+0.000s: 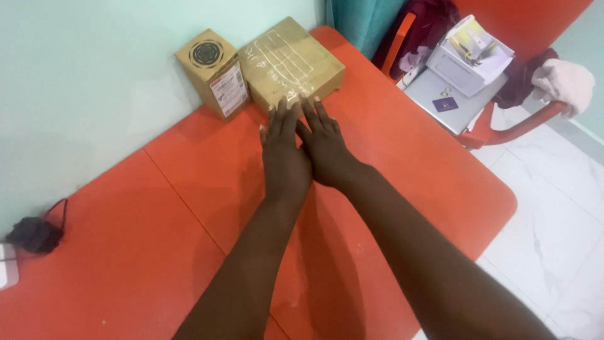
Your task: Organizing various electronic devices, cables, and boxes on a desk and chair.
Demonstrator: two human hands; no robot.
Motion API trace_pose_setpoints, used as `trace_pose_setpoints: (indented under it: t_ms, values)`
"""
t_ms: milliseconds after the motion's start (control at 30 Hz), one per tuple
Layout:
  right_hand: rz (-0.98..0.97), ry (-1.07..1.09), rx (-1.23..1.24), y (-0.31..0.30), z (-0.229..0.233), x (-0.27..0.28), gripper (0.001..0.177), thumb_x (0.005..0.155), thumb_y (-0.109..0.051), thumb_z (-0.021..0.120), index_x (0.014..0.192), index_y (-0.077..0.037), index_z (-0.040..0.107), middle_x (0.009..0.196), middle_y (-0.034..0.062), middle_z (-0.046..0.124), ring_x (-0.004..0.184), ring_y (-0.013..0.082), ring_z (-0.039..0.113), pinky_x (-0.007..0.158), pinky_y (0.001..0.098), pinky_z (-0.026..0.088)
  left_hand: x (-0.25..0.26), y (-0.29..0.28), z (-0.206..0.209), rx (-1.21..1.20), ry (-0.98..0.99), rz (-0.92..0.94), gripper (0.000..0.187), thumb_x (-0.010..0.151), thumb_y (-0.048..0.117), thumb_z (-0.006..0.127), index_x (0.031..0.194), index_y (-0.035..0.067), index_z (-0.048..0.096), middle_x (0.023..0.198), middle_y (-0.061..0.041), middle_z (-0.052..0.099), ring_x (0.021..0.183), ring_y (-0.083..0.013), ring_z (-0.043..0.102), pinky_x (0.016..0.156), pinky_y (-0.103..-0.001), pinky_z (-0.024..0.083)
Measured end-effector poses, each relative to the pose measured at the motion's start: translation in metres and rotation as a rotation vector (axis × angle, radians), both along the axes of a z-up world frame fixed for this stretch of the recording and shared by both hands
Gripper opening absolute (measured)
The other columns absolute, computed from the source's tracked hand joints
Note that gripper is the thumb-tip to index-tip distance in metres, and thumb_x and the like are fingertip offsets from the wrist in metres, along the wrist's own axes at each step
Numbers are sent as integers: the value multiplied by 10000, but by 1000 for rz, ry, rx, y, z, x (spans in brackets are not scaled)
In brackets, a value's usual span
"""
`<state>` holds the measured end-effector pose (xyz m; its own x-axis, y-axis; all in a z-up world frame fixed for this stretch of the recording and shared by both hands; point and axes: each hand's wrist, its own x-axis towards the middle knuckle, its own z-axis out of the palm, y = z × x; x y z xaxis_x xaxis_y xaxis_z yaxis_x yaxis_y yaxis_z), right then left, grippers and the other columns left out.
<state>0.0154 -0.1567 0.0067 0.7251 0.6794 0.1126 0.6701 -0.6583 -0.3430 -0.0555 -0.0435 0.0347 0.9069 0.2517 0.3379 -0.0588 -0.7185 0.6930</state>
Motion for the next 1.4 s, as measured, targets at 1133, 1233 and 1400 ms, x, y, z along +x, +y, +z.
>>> trace_pose_setpoints:
  t_ms: [1133,1233,1400]
  values:
    - [-38,-7,94,139,123,-507,760,871,-266,763,1536,-152,414,1691,191,98,1553,410,96,1148,656,240,-518,166,136,-202,-23,-267,413,989,-41,509,1369,102,582,1492,-148,569,1455,-332,485,1113,-436,457]
    - [-65,3,89,121,121,-535,697,899,-293,770,1490,-110,448,1700,193,115,1584,409,97,1180,615,250,-539,156,134,-262,33,-326,342,1046,42,509,1373,111,583,1502,-146,560,1435,-331,485,1093,-435,459]
    - [-223,120,-56,74,119,-572,666,882,-307,755,1453,-84,496,1680,188,159,1560,393,121,1186,588,242,-559,117,135,-393,163,-487,350,1011,84,520,1355,120,574,1491,-115,558,1362,-286,569,917,-377,581]
